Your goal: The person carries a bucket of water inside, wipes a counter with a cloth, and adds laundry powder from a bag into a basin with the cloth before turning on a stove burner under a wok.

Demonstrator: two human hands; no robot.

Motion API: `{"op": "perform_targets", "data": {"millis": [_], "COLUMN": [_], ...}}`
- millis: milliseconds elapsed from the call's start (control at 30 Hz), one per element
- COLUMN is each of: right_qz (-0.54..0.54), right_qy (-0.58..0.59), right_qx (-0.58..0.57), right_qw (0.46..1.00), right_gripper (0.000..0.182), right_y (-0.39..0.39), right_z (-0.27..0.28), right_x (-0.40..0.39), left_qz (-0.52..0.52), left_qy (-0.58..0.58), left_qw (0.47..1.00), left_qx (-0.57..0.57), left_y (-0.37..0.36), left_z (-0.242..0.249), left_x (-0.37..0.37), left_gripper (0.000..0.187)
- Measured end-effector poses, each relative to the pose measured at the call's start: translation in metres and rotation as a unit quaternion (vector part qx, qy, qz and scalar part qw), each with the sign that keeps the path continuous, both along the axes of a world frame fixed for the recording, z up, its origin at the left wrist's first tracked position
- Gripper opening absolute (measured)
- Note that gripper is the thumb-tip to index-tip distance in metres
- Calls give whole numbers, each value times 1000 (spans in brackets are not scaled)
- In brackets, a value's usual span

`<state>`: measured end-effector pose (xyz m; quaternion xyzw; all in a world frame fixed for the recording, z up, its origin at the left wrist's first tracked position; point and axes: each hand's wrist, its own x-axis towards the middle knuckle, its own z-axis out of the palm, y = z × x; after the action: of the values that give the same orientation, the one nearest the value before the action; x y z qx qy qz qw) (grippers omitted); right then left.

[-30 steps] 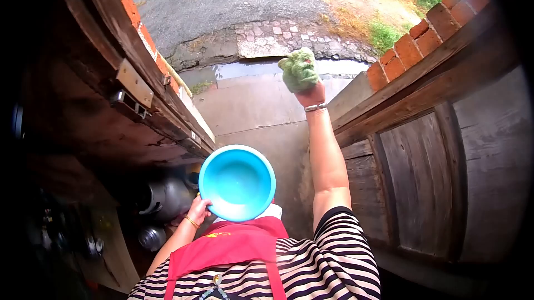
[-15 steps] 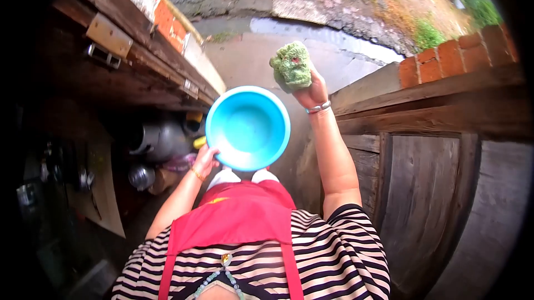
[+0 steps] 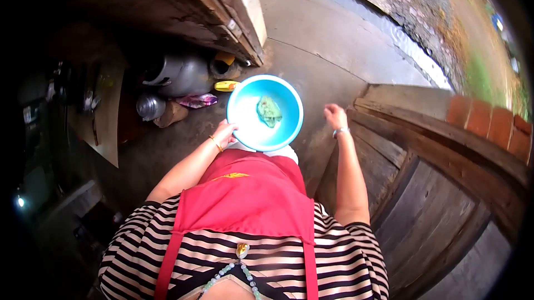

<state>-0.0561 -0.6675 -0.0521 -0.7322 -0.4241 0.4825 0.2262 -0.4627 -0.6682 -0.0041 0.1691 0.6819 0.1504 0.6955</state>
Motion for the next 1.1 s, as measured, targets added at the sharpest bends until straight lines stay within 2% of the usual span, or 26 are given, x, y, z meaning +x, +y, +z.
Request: {"op": "perform_targets", "data": {"millis": [133, 300, 367, 433, 500, 600, 833, 867, 967, 1100], "right_qz": [56, 237, 247, 310, 386, 413, 370, 350, 399, 387], "right_qy": [35, 0, 12, -32, -109, -132, -119, -107, -146, -131], "right_qx": [-88, -93, -139, -138, -86, -55, -67, -66, -60, -72], "right_qw": [994, 967, 959, 940, 912, 900, 919, 928, 903, 910], "right_gripper": [17, 21, 21, 22, 22, 22, 22, 21, 21, 21], "right_y": [-8, -15, -12, -7, -2, 11, 48, 49, 52, 41], "right_z": [-24, -19, 0, 5, -1, -12, -12, -19, -29, -32], "right_x": [-55, -137, -164, -181, -188, -192, -205, -205, -207, -215], "left_qz": [19, 103, 130, 149, 184, 228, 247, 250, 270, 296], "left_qy": [4, -10, -25, -10, -27, -20, 32, 27, 5, 17], "left_qw": [999, 990, 986, 984, 978, 971, 967, 966, 962, 953], "left_qx": [-41, -93, -98, -97, -92, -70, -55, -59, -36, -62], "left_y": [-19, -41, -45, -46, -50, -58, -64, -71, -85, -104], "left_z": [-41, -61, -53, -48, -45, -55, -46, -56, -87, -95], "left_x": [-29, -65, -79, -91, -102, -115, -135, -138, -148, -159], "left_gripper": [32, 28, 25, 17, 14, 17, 26, 29, 35, 33]}}
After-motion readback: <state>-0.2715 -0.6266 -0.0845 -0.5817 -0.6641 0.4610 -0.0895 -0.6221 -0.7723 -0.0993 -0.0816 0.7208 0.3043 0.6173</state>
